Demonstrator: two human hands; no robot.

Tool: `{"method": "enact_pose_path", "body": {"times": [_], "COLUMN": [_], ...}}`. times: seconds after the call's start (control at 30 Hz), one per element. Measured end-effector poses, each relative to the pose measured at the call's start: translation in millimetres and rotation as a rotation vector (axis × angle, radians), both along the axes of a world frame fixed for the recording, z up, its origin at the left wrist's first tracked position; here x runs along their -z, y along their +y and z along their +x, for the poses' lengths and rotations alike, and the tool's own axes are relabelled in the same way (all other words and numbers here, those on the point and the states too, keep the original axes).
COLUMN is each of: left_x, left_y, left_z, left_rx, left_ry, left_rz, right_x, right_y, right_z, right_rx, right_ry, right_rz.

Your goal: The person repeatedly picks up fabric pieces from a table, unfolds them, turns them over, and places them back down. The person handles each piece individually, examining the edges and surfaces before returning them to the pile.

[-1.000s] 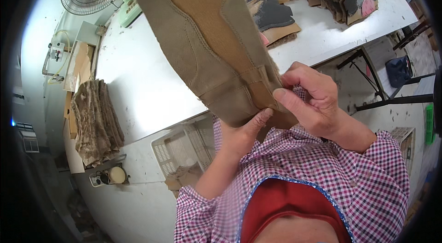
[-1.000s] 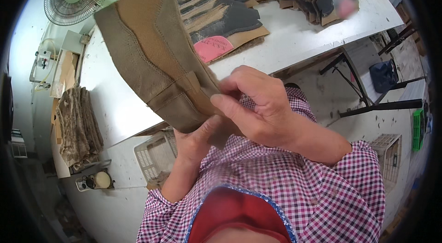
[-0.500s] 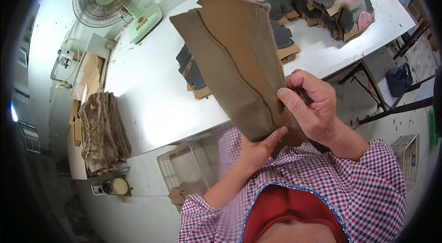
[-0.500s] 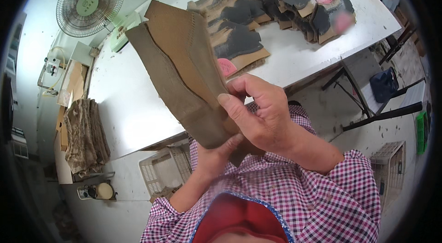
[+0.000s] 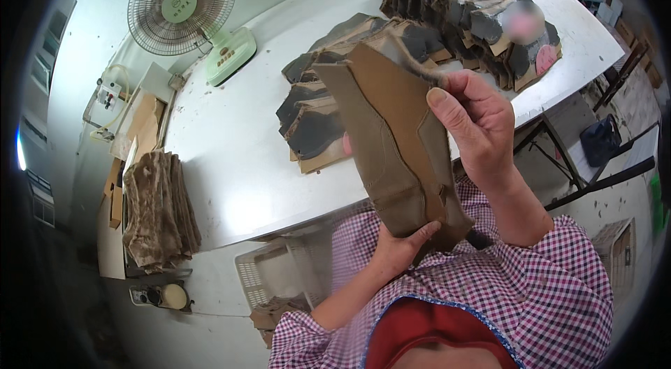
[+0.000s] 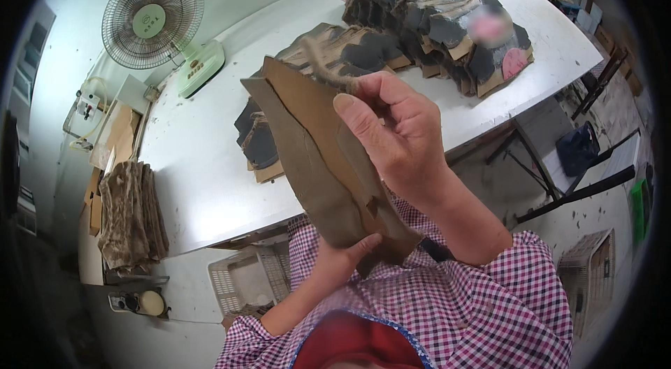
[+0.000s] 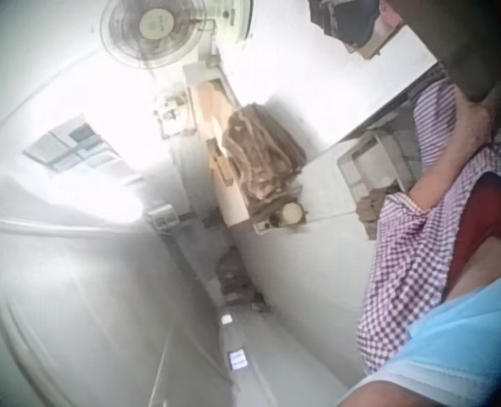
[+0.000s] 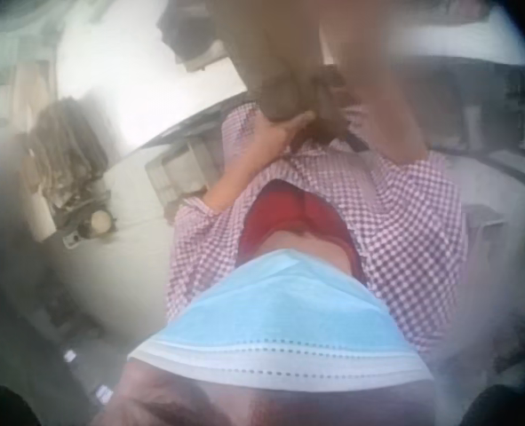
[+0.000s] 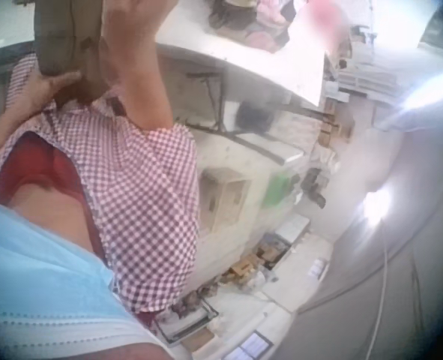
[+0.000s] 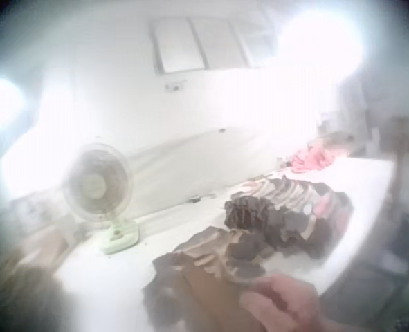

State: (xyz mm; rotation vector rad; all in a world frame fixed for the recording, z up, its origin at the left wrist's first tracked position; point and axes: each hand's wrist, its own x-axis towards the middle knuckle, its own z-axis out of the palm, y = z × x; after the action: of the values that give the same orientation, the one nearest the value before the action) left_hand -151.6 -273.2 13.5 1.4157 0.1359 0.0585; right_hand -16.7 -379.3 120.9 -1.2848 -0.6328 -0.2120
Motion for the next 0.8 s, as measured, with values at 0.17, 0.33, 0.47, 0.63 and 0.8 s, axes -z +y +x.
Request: {"method": "enact_pose_path", "body": {"times": [0.17,0.33,0.47,0.63,0.8], "left_x": [3.5,1.0,5.6,-16.6,-48.1], "left_y": [9.6,26.8,58.6,110.4,139.9], "left_z": [-2.8,-9.3,-22.5,-33.3,-24.9], "left_rx": [0.022,-0.024,-0.293,-0.575,-0.497], "left_ry": [0.106,-0.035,-0.278,-0.374,-0.336], "left_rz": [-0.075,-0.009,0.135,0.274,0.864], "right_x": [0.9,-3.3,20.5,122.0,147.9], "right_y": [-2.6,1.4,18.3,38.9,61.1], "right_z": [8.9,20.0,43.7,55.8,74.2], "right_rx": [-0.122,-0.159,-0.371,-0.051,-0.006], "right_ry": [0.069,0.077,0.064,-0.595,-0.600], "right_rz": [0.104,0.087,0.060,-0.962,-1.138]}}
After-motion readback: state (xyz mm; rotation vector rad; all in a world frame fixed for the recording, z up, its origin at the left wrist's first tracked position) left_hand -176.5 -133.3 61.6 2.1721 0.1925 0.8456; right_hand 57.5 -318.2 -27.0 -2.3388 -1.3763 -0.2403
